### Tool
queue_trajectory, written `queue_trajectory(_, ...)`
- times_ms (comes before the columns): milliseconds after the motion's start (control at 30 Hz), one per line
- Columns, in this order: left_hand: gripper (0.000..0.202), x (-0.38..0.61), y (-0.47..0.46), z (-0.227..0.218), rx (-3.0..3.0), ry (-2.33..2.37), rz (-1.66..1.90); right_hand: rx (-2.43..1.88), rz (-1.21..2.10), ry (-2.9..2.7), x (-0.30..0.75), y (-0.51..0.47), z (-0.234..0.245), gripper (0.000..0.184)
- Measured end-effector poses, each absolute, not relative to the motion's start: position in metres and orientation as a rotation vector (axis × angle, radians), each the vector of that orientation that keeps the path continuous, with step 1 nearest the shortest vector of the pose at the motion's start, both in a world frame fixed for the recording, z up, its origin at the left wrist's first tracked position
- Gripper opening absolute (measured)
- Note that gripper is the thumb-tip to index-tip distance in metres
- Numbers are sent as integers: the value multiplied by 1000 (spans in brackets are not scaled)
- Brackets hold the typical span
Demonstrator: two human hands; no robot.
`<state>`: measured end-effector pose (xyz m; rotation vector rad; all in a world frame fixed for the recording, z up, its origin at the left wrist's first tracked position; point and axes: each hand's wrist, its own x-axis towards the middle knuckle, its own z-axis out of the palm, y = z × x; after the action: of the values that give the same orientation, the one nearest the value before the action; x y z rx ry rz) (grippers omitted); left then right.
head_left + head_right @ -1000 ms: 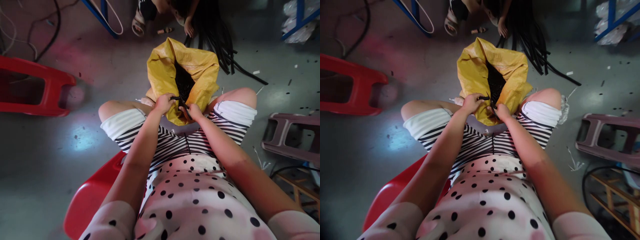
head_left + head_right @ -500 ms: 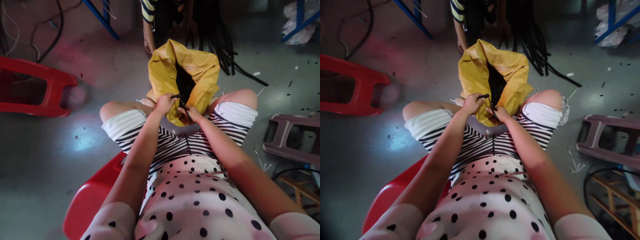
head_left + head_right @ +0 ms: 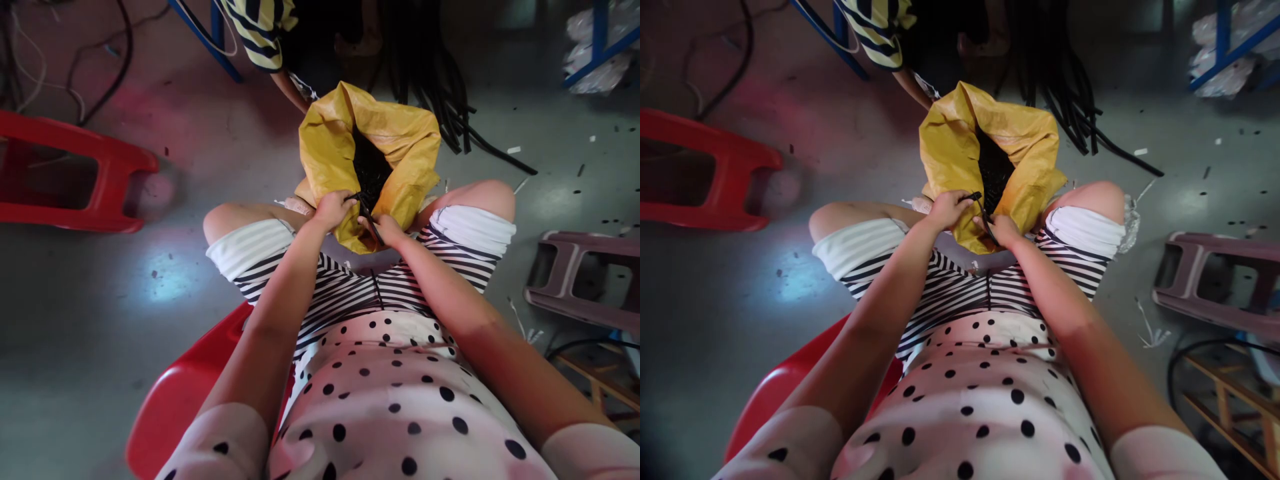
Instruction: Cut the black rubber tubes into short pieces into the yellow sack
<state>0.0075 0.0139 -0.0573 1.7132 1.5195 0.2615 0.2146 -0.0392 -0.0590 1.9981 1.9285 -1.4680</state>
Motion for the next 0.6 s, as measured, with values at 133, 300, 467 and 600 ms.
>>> queue_trajectory(133, 24, 9, 14, -60, 1621, 1521, 297, 1968, -1377, 1978, 213, -40, -54, 79)
queue_trajectory(300, 14, 12, 13, -59, 1498, 1499, 389, 1966, -1269, 1993, 216, -38, -53, 74)
queue_trajectory(467, 18, 11, 12, -61, 1405, 1480, 411, 1947, -1281, 1963, 215, -39, -57, 65)
queue_trajectory(600, 29, 14, 8, -61, 1491, 1565, 311, 2136, -1261, 1892, 216, -33, -43, 63)
